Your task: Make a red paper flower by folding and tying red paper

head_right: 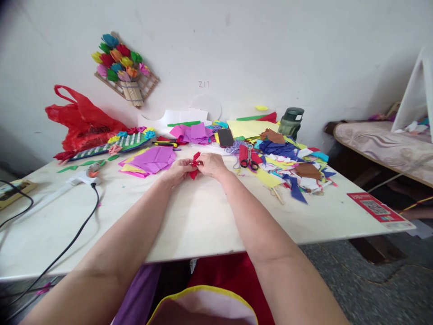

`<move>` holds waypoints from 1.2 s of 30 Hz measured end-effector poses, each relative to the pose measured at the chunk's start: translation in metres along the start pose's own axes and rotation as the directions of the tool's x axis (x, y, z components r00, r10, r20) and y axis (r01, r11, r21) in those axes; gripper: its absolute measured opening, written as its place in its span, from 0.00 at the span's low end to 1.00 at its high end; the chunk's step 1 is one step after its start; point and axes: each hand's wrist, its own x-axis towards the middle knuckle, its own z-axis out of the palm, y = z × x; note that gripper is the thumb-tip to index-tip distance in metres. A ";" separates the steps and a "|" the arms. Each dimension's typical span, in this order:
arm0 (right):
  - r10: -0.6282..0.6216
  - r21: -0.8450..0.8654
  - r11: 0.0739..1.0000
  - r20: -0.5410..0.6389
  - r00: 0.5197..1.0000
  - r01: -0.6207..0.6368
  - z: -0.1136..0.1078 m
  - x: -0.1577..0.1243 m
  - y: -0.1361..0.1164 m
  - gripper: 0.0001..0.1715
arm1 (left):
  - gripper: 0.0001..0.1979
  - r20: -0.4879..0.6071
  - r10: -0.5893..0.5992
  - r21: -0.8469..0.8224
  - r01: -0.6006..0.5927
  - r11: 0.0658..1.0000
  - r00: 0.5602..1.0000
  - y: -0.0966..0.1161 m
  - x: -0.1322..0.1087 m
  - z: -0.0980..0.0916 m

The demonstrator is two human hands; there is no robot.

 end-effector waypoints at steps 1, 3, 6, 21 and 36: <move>-0.012 -0.027 1.000 0.004 1.000 0.012 0.000 0.000 -0.001 0.12 | 0.13 -0.012 -0.007 0.008 0.007 1.000 1.000 0.000 0.000 0.001; -0.017 -0.063 0.998 0.016 1.000 0.018 0.000 0.000 -0.003 0.13 | 0.12 -0.032 -0.017 0.012 0.018 1.000 0.999 0.001 -0.002 0.002; 0.039 -0.053 0.998 0.024 0.999 -0.037 0.002 0.001 -0.003 0.13 | 0.13 -0.027 -0.011 0.023 0.012 1.000 1.000 0.001 -0.002 0.003; -0.008 -0.114 0.993 0.088 0.996 0.018 -0.005 -0.001 0.000 0.14 | 0.10 -0.014 -0.002 0.195 0.005 0.981 1.000 0.001 -0.003 0.005; 0.020 -0.086 0.996 0.081 0.997 -0.013 -0.001 0.000 -0.001 0.13 | 0.11 0.083 -0.030 0.172 0.015 0.985 0.996 0.003 -0.004 0.003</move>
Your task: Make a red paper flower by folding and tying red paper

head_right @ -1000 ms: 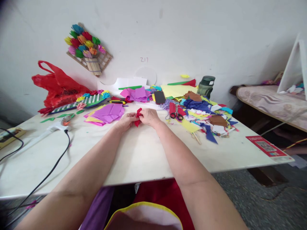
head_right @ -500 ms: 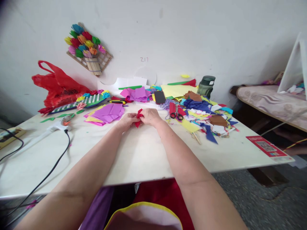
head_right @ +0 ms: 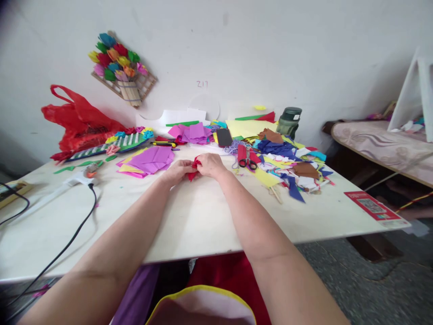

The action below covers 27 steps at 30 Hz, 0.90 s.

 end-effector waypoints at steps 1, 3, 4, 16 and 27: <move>-0.004 -0.001 1.000 -0.004 1.000 0.004 -0.001 0.000 -0.001 0.14 | 0.11 -0.007 -0.001 -0.006 0.001 1.000 1.000 0.000 0.000 0.000; -0.005 -0.002 1.000 -0.010 1.000 0.005 -0.002 -0.001 -0.001 0.14 | 0.12 -0.032 -0.002 -0.021 0.002 1.000 0.999 0.000 0.000 0.001; 0.001 -0.001 1.000 -0.009 1.000 -0.001 -0.002 -0.001 -0.001 0.14 | 0.12 -0.049 -0.006 -0.032 0.005 0.999 0.999 0.001 0.000 0.002; -0.002 0.013 1.000 0.006 1.000 0.002 0.000 0.000 0.005 0.14 | 0.10 -0.125 -0.066 -0.073 0.057 0.996 0.990 0.005 -0.003 0.008; -0.015 -0.061 0.998 -0.068 0.998 0.011 0.000 0.000 -0.002 0.13 | 0.12 -0.224 0.004 -0.032 -0.011 0.999 0.975 0.005 0.000 0.010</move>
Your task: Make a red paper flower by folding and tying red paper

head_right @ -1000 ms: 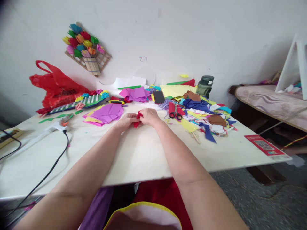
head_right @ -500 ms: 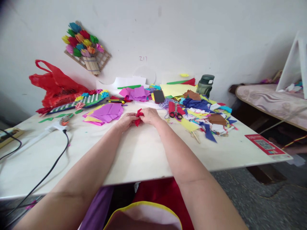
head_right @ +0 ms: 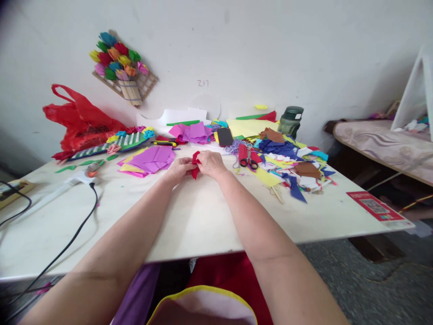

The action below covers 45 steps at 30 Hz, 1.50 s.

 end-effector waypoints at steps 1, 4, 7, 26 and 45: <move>-0.001 -0.003 1.000 -0.010 1.000 0.001 0.001 0.000 0.000 0.13 | 0.12 -0.002 0.009 0.000 -0.009 1.000 1.000 0.000 0.000 0.000; -0.014 -0.012 1.000 -0.035 0.999 0.013 0.005 0.000 0.001 0.14 | 0.12 -0.011 0.043 0.009 -0.043 0.999 0.999 0.001 0.000 0.001; -0.040 0.003 0.999 -0.038 0.998 0.040 0.006 0.001 0.002 0.14 | 0.13 -0.037 0.051 0.040 -0.050 0.998 0.998 0.003 -0.002 0.003; 0.107 0.510 0.846 0.124 0.986 -0.156 0.013 0.002 0.026 0.11 | 0.10 0.135 -0.020 0.068 0.011 0.998 0.991 0.001 -0.005 0.002; 0.137 0.687 0.714 0.053 0.989 -0.136 0.028 0.006 0.024 0.09 | 0.15 0.156 0.014 -0.141 0.008 0.990 0.988 0.001 -0.004 -0.002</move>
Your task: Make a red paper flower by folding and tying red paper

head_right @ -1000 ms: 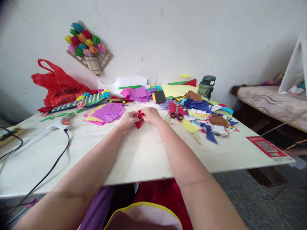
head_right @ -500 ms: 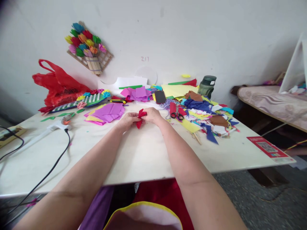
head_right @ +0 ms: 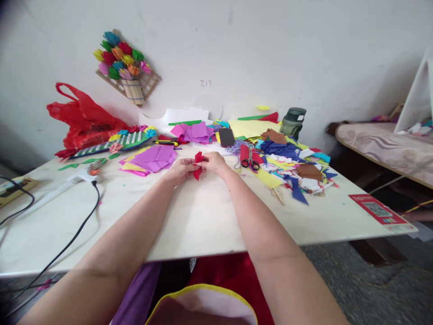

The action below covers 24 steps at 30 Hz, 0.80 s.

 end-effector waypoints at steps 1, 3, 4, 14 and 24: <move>0.009 0.038 0.999 0.004 1.000 -0.009 0.001 0.000 0.001 0.09 | 0.16 -0.001 0.003 0.004 -0.003 1.000 1.000 0.000 0.000 0.000; 0.031 0.103 0.994 0.012 0.999 -0.032 0.002 0.000 0.001 0.10 | 0.16 0.002 0.012 0.018 -0.012 1.000 1.000 -0.001 0.000 0.001; 0.044 0.120 0.992 0.015 0.999 -0.045 0.002 0.000 0.000 0.10 | 0.15 0.003 0.017 0.030 -0.017 0.999 1.000 -0.001 0.000 0.001; 0.250 0.208 0.944 0.058 0.967 -0.256 -0.002 -0.001 -0.020 0.09 | 0.15 0.001 0.005 0.097 -0.005 0.995 1.000 -0.003 0.003 0.002; 0.092 0.037 0.996 -0.216 0.972 -0.087 -0.001 0.004 0.002 0.22 | 0.17 0.020 0.034 -0.058 -0.032 0.998 0.999 -0.002 0.001 0.000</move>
